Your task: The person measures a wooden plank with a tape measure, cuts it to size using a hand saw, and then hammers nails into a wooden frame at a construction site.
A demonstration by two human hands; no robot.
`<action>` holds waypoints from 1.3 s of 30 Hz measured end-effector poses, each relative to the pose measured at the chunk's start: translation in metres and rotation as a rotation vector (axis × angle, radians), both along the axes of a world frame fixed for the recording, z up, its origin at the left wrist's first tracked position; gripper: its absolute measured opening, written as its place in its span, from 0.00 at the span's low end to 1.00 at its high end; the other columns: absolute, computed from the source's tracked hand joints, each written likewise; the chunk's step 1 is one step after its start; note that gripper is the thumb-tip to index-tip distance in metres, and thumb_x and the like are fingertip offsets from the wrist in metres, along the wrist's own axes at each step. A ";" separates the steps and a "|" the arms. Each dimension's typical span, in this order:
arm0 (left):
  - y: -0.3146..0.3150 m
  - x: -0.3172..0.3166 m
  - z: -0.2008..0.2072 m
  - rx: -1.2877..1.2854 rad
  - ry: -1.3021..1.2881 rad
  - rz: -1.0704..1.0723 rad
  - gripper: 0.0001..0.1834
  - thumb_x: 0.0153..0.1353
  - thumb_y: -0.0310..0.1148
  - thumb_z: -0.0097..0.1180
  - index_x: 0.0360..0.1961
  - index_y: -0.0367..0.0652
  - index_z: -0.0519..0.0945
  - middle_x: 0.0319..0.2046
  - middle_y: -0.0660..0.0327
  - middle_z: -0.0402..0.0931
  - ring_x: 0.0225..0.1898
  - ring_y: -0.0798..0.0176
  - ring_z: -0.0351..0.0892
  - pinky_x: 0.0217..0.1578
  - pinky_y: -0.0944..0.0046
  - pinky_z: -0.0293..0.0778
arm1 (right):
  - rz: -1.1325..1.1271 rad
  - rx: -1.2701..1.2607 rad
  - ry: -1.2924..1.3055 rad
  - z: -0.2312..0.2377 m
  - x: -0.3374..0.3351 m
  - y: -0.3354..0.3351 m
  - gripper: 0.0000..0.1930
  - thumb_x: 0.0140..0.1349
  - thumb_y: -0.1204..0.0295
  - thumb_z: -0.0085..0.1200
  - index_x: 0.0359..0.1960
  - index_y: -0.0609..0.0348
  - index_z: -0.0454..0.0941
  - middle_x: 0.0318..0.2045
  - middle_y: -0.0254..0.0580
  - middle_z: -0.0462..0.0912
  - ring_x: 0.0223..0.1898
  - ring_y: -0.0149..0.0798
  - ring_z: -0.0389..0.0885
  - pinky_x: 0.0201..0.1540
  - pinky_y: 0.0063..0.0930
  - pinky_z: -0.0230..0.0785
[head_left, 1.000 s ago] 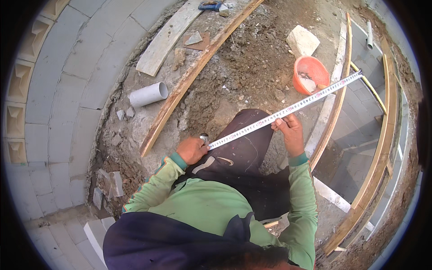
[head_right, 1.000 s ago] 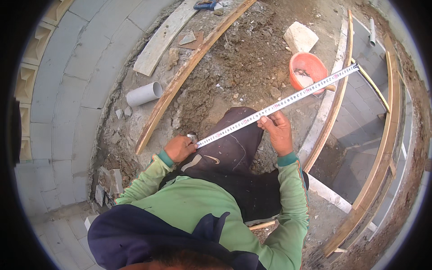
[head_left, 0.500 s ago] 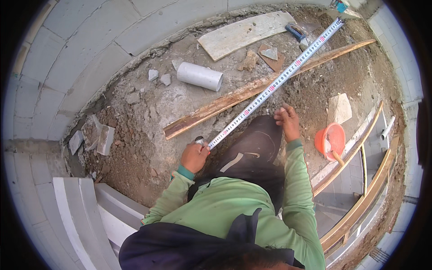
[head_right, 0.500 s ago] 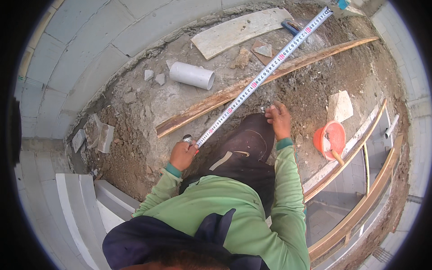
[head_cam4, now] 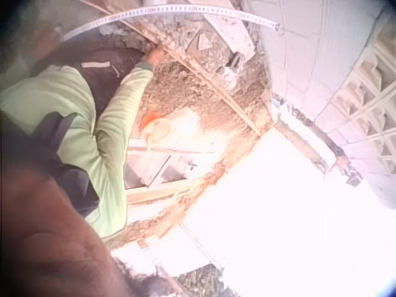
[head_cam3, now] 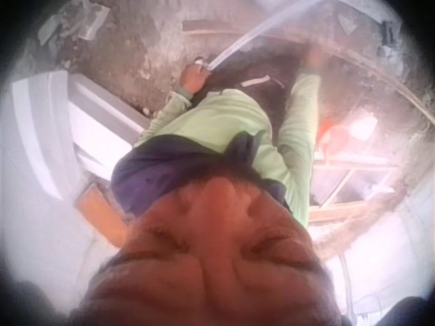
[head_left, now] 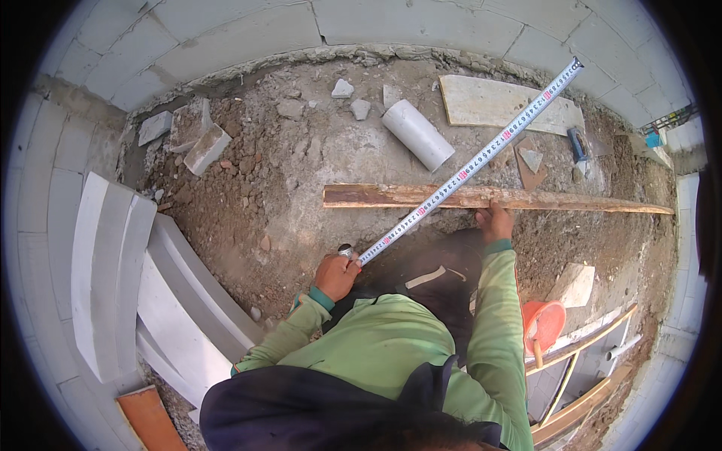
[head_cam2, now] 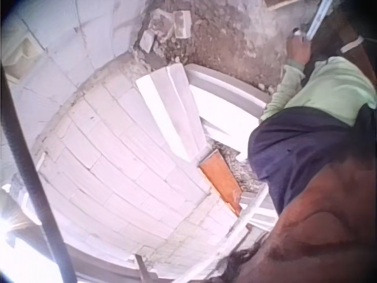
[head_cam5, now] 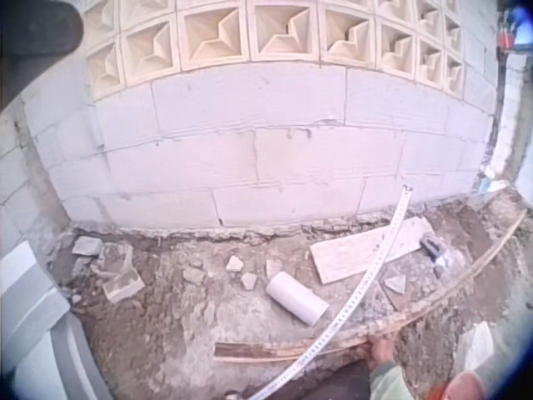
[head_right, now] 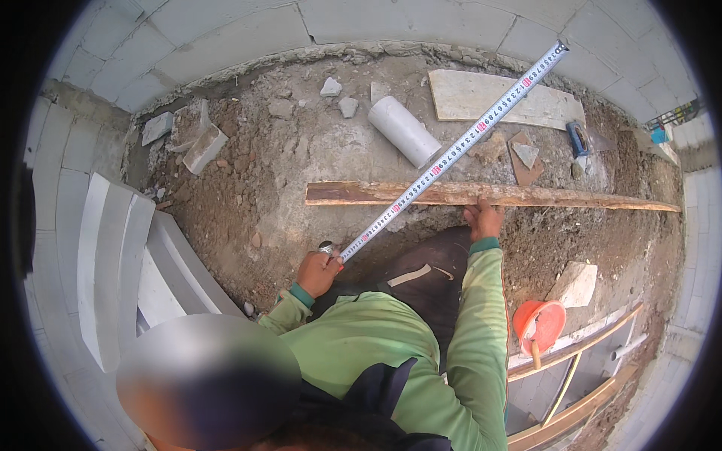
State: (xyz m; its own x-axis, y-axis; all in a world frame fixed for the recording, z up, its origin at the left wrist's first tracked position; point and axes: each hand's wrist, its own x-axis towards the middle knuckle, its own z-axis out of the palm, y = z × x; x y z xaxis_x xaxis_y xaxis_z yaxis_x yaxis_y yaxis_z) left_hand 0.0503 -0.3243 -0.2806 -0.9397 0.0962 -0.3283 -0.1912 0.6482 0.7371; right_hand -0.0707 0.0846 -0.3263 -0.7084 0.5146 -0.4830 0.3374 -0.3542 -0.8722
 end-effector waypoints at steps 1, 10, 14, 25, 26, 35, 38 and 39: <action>-0.002 0.003 0.000 0.033 -0.038 0.006 0.16 0.65 0.40 0.59 0.31 0.37 0.86 0.21 0.49 0.79 0.24 0.46 0.80 0.29 0.50 0.72 | -0.049 -0.075 -0.008 -0.003 -0.001 -0.001 0.26 0.70 0.69 0.57 0.62 0.68 0.60 0.46 0.50 0.79 0.38 0.44 0.85 0.32 0.32 0.81; 0.020 -0.013 0.047 0.177 -0.012 -0.044 0.12 0.68 0.37 0.56 0.37 0.38 0.82 0.26 0.55 0.77 0.29 0.59 0.78 0.33 0.58 0.73 | 0.159 -0.389 0.217 0.054 -0.004 -0.104 0.15 0.70 0.71 0.58 0.53 0.63 0.69 0.46 0.46 0.82 0.44 0.43 0.86 0.39 0.32 0.81; 0.035 -0.022 0.027 0.541 -0.143 0.204 0.08 0.71 0.31 0.53 0.41 0.38 0.80 0.30 0.63 0.78 0.31 0.69 0.76 0.34 0.64 0.74 | 0.745 -0.548 0.221 0.080 -0.005 -0.177 0.23 0.75 0.60 0.51 0.63 0.63 0.70 0.51 0.45 0.81 0.51 0.40 0.82 0.51 0.35 0.78; 0.121 -0.053 0.058 1.374 -0.568 0.632 0.13 0.74 0.35 0.53 0.53 0.40 0.72 0.43 0.57 0.77 0.40 0.63 0.82 0.45 0.60 0.83 | 0.918 0.849 0.526 0.114 0.085 -0.149 0.43 0.65 0.37 0.53 0.67 0.63 0.70 0.53 0.57 0.79 0.53 0.56 0.80 0.56 0.42 0.72; 0.123 -0.054 0.059 1.284 -0.546 0.662 0.13 0.74 0.37 0.53 0.52 0.41 0.72 0.44 0.57 0.78 0.41 0.63 0.82 0.45 0.60 0.82 | 0.897 0.879 0.546 0.116 0.084 -0.142 0.41 0.59 0.41 0.63 0.63 0.61 0.74 0.45 0.51 0.81 0.45 0.56 0.82 0.47 0.42 0.75; -0.001 -0.096 0.032 1.002 0.152 0.887 0.14 0.72 0.42 0.57 0.35 0.43 0.76 0.28 0.63 0.78 0.26 0.71 0.77 0.24 0.69 0.77 | 1.178 1.405 0.362 0.165 0.064 -0.066 0.30 0.51 0.65 0.67 0.60 0.51 0.78 0.44 0.43 0.79 0.47 0.51 0.78 0.45 0.45 0.76; -0.039 -0.096 0.028 0.887 0.221 0.980 0.15 0.72 0.43 0.57 0.34 0.43 0.75 0.25 0.62 0.76 0.22 0.72 0.74 0.20 0.68 0.75 | 1.175 1.469 0.475 0.182 0.041 -0.093 0.28 0.51 0.64 0.66 0.58 0.51 0.80 0.45 0.43 0.79 0.46 0.50 0.77 0.44 0.45 0.75; -0.054 -0.096 0.027 0.856 0.252 1.043 0.15 0.72 0.43 0.57 0.34 0.43 0.75 0.25 0.63 0.76 0.21 0.72 0.73 0.19 0.68 0.73 | 1.174 1.502 0.545 0.186 0.035 -0.109 0.27 0.51 0.64 0.65 0.56 0.51 0.80 0.44 0.43 0.79 0.46 0.50 0.77 0.43 0.45 0.75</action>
State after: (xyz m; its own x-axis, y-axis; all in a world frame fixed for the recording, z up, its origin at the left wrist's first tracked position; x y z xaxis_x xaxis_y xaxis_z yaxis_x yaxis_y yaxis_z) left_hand -0.0452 -0.3780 -0.2536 -0.7253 -0.6009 -0.3361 -0.1075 -0.3833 0.9173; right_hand -0.0361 -0.0244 -0.1399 -0.8399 -0.5173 0.1640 -0.5425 0.7926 -0.2782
